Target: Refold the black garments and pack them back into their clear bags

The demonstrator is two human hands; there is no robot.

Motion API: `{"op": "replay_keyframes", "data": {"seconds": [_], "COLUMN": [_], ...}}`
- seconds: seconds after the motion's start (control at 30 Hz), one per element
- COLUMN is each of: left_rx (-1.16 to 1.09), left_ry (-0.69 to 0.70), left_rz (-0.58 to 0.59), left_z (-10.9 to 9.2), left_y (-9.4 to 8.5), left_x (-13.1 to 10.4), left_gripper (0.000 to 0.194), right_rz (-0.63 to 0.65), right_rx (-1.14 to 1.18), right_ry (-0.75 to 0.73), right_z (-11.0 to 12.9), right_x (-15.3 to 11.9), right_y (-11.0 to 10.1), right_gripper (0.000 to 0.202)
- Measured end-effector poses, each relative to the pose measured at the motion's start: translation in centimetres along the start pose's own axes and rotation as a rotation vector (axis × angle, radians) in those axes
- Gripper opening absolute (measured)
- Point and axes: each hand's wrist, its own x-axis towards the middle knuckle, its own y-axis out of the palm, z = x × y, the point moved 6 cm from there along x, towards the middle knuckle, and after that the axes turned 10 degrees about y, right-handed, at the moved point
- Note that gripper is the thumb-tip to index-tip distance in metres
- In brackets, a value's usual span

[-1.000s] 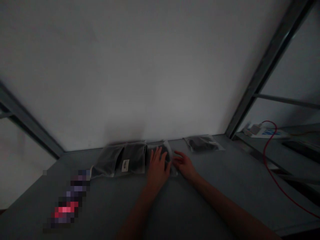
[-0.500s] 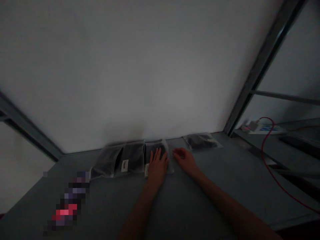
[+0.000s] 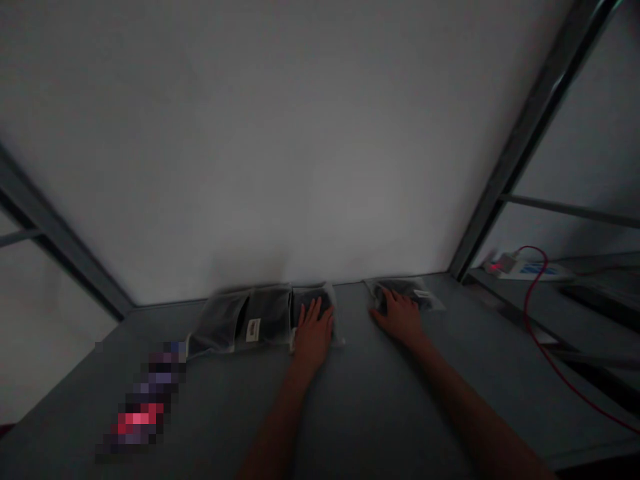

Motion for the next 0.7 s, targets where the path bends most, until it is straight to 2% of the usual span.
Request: {"op": "replay_keyframes", "data": {"seconds": [0.13,0.2,0.27,0.37,0.53,0.7], "left_rx": [-0.012,-0.022,-0.038,-0.067,-0.107,-0.116], "left_ry": [-0.028,-0.045,-0.062,-0.083,-0.090,-0.090], "left_rz": [-0.006,-0.003,0.005,0.014,0.035,0.058], "left_z": [0.5,0.6,0.8,1.0,1.2,1.5], "left_y": [0.1,0.0,0.0,-0.1,0.1,0.3], "left_x": [-0.1,-0.1,-0.2,-0.2,-0.3,-0.3], "left_gripper": [0.040,0.040,0.039,0.039,0.045,0.045], "right_rz": [0.009,0.028,-0.007,-0.075,0.065,0.091], "right_rx": [0.148,0.293,0.365,0.258,0.063,-0.024], "right_ry": [-0.115,-0.111,-0.078,-0.041,-0.015,0.046], "right_z": [2.0,2.0,1.4,0.2,-0.7,-0.9], "right_x": [-1.3,-1.3,-0.8,0.2,0.6,0.3], "right_y": [-1.9,-2.5,-2.9,-2.5,-0.5,-0.6], "right_gripper": [0.060,0.052,0.046,0.046,0.065,0.080]}}
